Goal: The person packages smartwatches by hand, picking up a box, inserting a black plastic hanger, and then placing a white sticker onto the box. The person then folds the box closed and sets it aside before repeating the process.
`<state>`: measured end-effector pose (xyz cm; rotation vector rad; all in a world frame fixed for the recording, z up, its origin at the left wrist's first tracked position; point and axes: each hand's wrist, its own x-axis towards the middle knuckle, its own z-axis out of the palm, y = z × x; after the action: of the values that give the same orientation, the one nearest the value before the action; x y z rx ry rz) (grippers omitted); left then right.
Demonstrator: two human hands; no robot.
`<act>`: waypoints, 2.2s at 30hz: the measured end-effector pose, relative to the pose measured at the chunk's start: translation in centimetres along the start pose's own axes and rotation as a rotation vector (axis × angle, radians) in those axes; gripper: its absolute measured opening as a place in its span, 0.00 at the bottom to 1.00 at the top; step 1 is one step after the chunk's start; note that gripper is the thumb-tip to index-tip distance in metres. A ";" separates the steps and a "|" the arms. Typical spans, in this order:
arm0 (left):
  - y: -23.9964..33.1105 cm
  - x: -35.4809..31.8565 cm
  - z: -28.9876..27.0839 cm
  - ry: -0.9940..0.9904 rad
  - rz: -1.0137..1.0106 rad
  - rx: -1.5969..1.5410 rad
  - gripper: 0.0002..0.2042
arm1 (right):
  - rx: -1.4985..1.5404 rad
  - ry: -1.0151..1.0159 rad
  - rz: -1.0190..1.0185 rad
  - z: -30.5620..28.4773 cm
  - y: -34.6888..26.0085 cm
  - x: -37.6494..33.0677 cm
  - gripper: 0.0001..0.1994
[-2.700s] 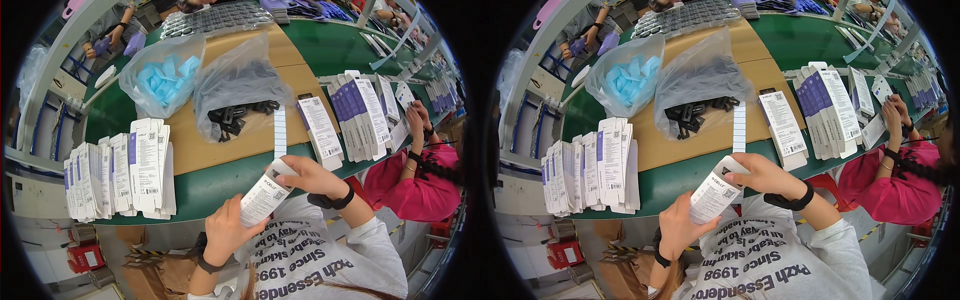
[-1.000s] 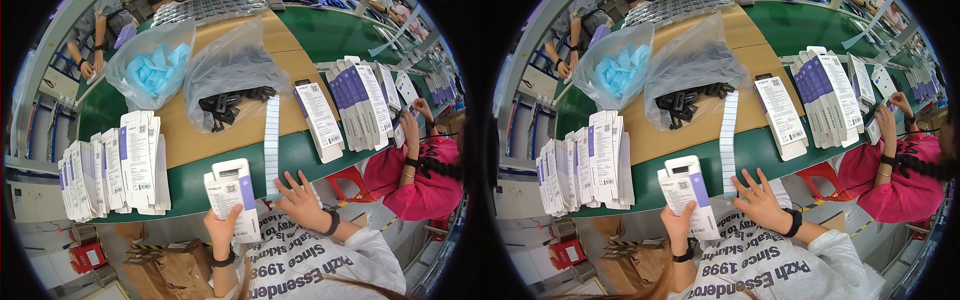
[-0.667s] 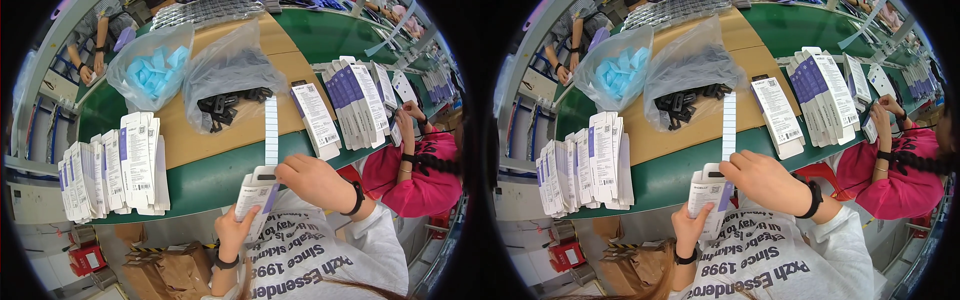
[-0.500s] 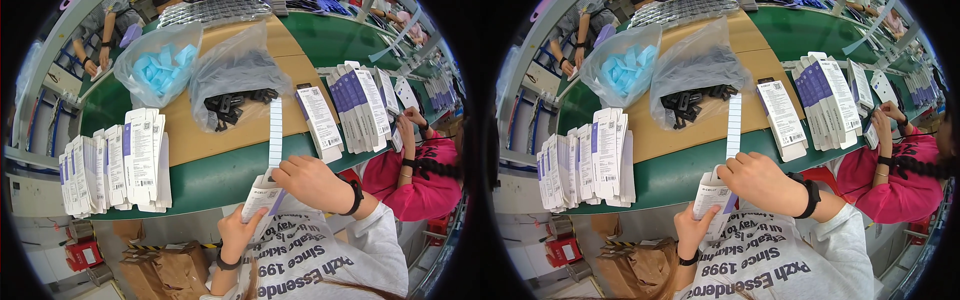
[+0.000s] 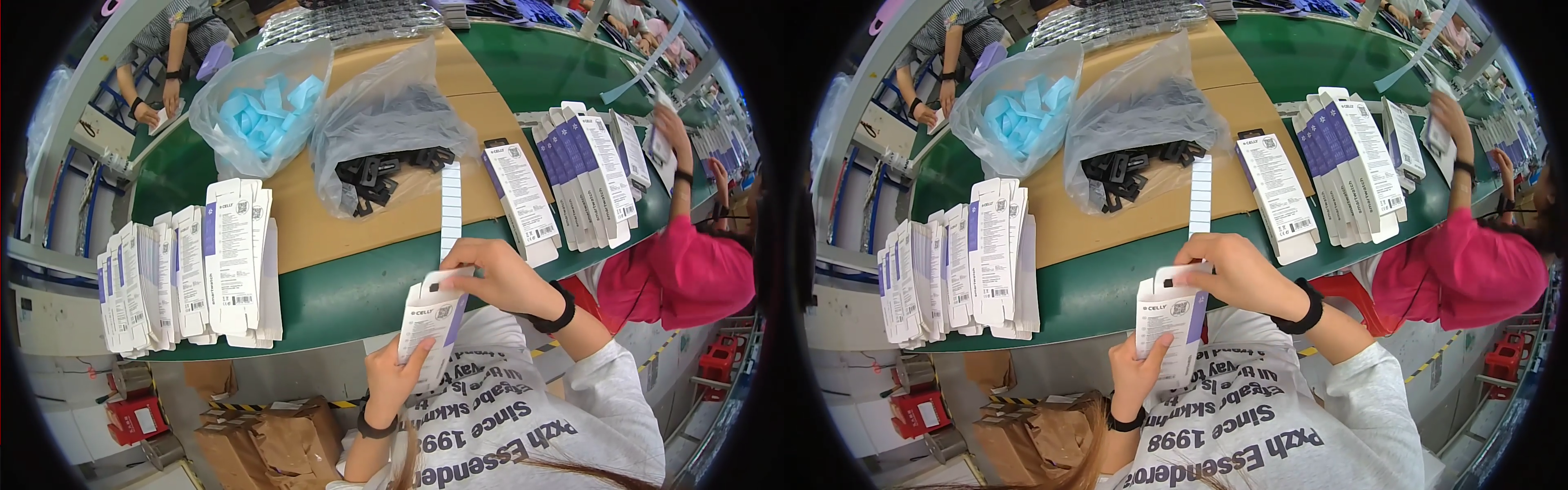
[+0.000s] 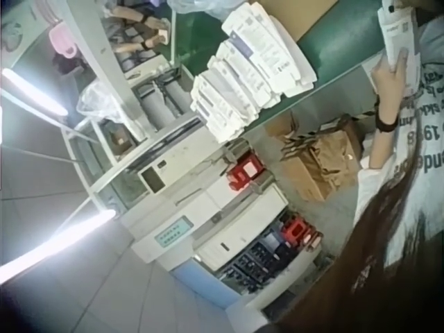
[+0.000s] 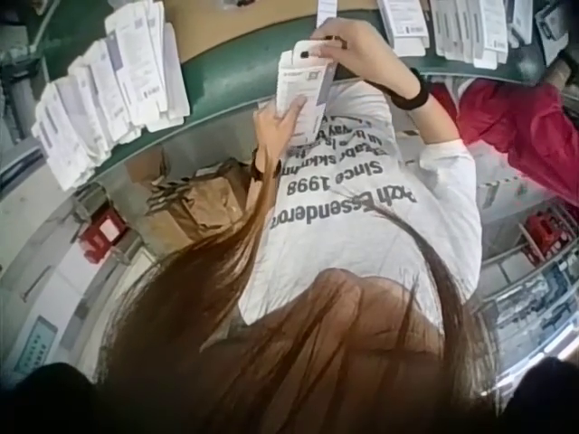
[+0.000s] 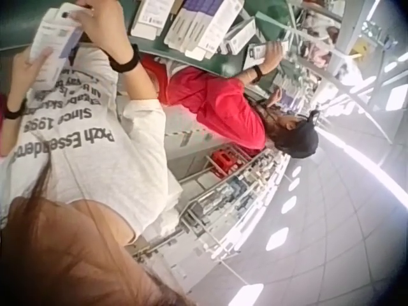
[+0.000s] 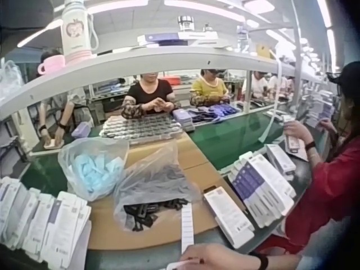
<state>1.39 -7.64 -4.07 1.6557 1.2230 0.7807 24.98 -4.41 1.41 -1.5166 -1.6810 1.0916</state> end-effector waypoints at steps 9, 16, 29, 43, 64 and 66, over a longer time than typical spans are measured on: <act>-1.8 -1.8 3.9 -0.079 -0.039 -0.369 0.32 | 0.417 0.212 0.126 5.5 2.1 -4.3 0.38; -3.5 -0.3 2.5 -0.144 0.152 -0.420 0.36 | 0.539 0.127 0.038 5.6 4.3 -5.7 0.30; -2.6 1.6 0.8 -0.028 0.423 -0.091 0.06 | 0.399 0.072 -0.138 5.1 5.7 -6.1 0.15; -1.2 2.1 -0.3 -0.066 0.148 -0.149 0.10 | 0.168 0.081 -0.069 3.6 3.7 -5.3 0.10; 0.3 4.3 -1.5 -0.236 0.048 -0.182 0.06 | 0.094 -0.132 0.008 1.2 2.8 -3.0 0.07; 0.7 4.0 -1.7 -0.260 0.042 -0.196 0.08 | 0.143 -0.135 -0.037 1.3 2.6 -3.5 0.08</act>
<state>1.38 -3.39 -2.84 1.5694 0.9046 0.6644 25.65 -8.11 -1.23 -1.3438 -1.6745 1.2905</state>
